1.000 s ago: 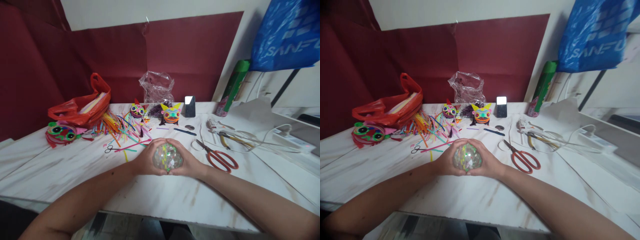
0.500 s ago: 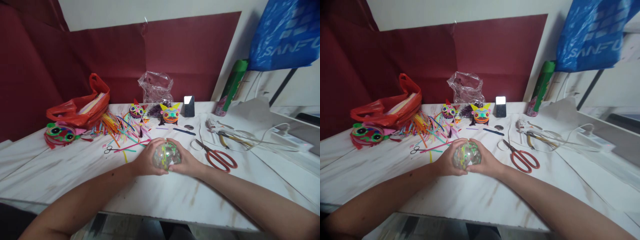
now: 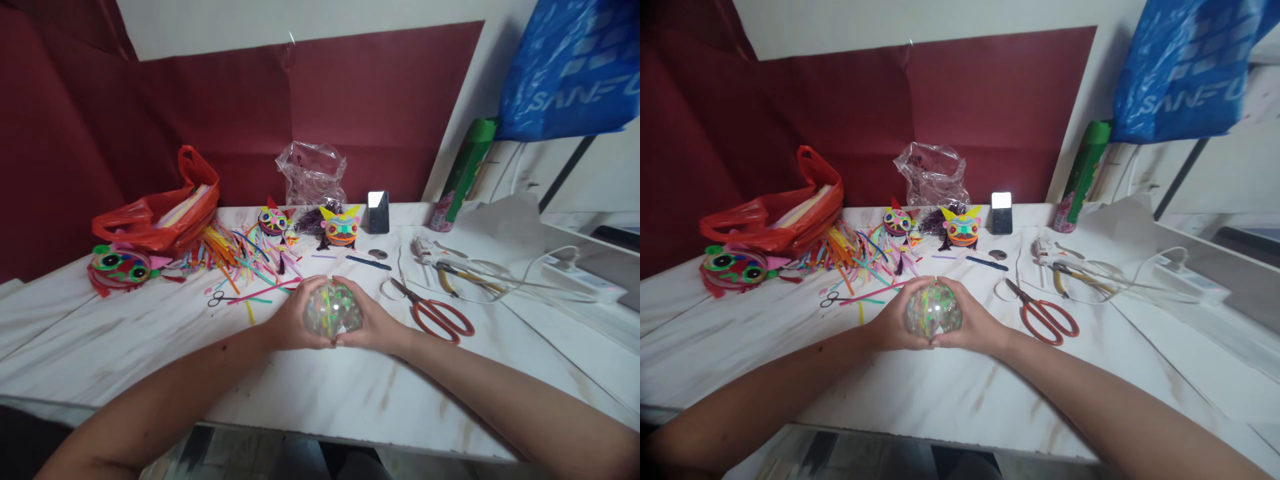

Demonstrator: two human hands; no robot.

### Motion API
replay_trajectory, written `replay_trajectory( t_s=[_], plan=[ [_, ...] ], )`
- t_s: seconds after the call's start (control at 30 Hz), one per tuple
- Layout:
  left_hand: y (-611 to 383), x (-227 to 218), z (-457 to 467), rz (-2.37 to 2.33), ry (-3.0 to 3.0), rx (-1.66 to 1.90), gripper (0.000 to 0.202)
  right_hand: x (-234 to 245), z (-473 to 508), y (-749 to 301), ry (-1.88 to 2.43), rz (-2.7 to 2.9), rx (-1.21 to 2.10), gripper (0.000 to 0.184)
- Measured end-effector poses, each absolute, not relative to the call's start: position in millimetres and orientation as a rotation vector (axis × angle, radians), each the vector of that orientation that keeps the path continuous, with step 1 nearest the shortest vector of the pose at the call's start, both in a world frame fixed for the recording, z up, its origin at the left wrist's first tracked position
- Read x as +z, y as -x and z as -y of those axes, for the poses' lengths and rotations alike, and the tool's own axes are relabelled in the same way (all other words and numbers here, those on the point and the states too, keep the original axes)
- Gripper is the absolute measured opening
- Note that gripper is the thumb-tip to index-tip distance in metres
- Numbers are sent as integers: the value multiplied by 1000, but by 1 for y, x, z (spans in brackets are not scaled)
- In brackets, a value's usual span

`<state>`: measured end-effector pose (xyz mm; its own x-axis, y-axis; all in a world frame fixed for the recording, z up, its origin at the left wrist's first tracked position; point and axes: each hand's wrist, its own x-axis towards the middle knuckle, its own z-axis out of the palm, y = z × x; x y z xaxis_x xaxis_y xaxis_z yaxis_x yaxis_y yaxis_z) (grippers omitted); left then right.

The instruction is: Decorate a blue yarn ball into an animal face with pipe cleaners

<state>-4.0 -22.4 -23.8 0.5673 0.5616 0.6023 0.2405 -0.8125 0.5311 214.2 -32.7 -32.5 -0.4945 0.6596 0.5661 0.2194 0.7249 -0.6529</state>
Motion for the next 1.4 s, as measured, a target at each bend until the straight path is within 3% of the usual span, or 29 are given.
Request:
replay_trajectory(
  t_s=[0.33,0.67,0.97,1.4],
  plan=[
    [5,-23,19,-585,-2630,1186,102,-26,37,-211,784,1944,897,97],
    [8,-27,17,-632,-2516,1085,108,-31,33,-213,655,2088,588,98],
    [4,-24,19,-576,-2696,1120,104,-29,34,-213,776,1967,883,97],
    [8,-28,15,-587,-2621,1030,117,-31,34,-215,784,2009,785,96]
  ],
)
